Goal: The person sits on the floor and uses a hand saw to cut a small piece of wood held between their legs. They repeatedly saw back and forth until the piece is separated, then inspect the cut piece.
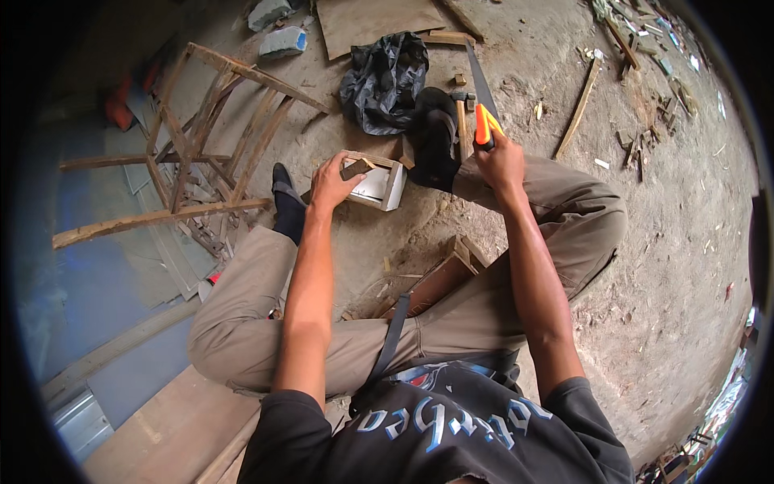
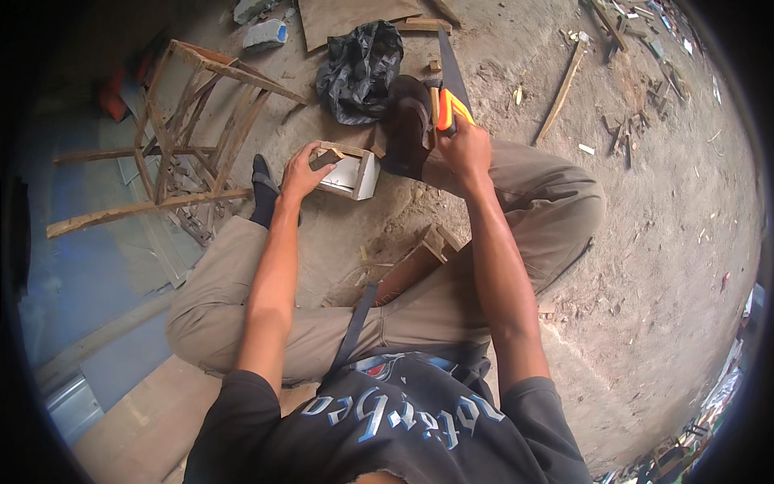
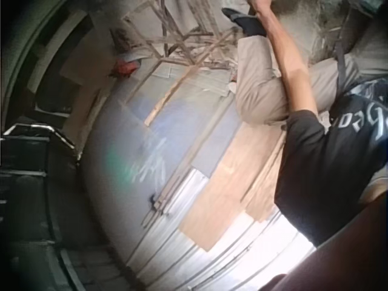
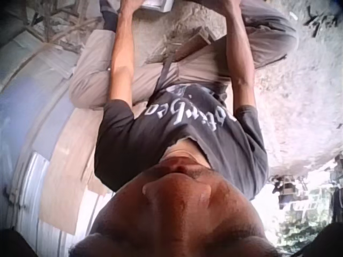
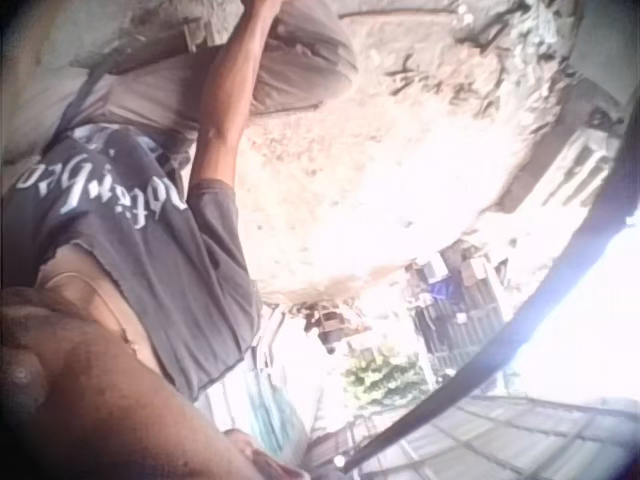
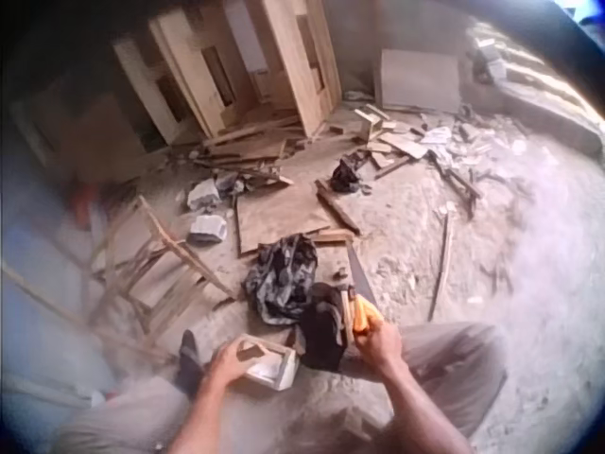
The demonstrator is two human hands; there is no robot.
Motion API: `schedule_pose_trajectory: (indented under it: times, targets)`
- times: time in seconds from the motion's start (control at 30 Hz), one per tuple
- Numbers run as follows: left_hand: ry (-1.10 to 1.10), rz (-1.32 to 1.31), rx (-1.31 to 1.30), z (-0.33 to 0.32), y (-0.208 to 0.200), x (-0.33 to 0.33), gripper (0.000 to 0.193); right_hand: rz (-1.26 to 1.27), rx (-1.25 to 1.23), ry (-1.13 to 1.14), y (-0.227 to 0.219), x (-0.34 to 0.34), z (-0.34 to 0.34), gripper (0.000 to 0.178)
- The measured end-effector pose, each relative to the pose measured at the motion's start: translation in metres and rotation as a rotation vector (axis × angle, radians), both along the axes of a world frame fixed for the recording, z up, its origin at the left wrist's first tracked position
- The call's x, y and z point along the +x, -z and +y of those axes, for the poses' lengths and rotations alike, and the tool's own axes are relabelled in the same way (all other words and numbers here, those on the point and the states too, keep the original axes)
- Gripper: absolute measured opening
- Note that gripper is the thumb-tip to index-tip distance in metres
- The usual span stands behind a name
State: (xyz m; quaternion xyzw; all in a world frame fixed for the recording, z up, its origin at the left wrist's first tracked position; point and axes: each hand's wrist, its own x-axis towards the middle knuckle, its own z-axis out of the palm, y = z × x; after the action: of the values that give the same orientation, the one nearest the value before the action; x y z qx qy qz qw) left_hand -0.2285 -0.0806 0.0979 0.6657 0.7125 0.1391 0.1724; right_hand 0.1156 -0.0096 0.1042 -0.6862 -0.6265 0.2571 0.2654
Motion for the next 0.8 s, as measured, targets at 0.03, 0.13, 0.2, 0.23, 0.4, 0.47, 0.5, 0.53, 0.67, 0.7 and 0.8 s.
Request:
schedule_pose_trajectory:
  times: [0.03, 0.13, 0.2, 0.23, 0.4, 0.47, 0.5, 0.53, 0.67, 0.7, 0.8]
  targets:
    - [0.009, 0.01, -0.06, -0.002, 0.002, -0.002, 0.058, 0.006, -0.02, -0.003, -0.001, -0.002, 0.0, 0.03]
    - [0.024, 0.027, -0.161, -0.003, 0.012, 0.001, 0.061, 0.02, -0.053, -0.003, 0.004, -0.005, 0.004, 0.03]
    - [-0.036, 0.057, -0.061, -0.005, 0.029, 0.014, 0.061, 0.032, -0.061, 0.005, 0.008, -0.006, 0.003, 0.03]
    - [-0.063, 0.067, -0.012, -0.003, 0.034, 0.026, 0.062, 0.046, -0.072, 0.01, 0.007, -0.005, 0.004, 0.03]
    - [-0.281, 0.073, 0.119, -0.005, 0.038, 0.052, 0.05, 0.125, -0.116, 0.046, 0.002, -0.003, 0.006, 0.031]
    - [-0.233, 0.085, 0.175, -0.009, 0.036, 0.054, 0.047, 0.143, -0.132, 0.059, 0.002, -0.002, 0.004, 0.031]
    - [-0.207, 0.091, 0.207, -0.009, 0.035, 0.053, 0.045, 0.154, -0.137, 0.067, 0.001, -0.002, 0.004, 0.032]
    - [-0.198, 0.097, 0.165, -0.006, 0.033, 0.052, 0.044, 0.164, -0.142, 0.072, 0.001, -0.003, 0.005, 0.032]
    - [-0.157, 0.166, 0.027, -0.004, 0.031, 0.047, 0.041, 0.228, -0.181, 0.085, -0.01, -0.009, 0.006, 0.034]
    - [-0.135, 0.187, 0.0, -0.004, 0.03, 0.048, 0.041, 0.246, -0.193, 0.098, -0.016, -0.011, 0.006, 0.035]
    - [-0.046, 0.089, -0.01, 0.001, 0.016, 0.038, 0.039, 0.295, -0.143, 0.101, -0.027, -0.025, 0.007, 0.034]
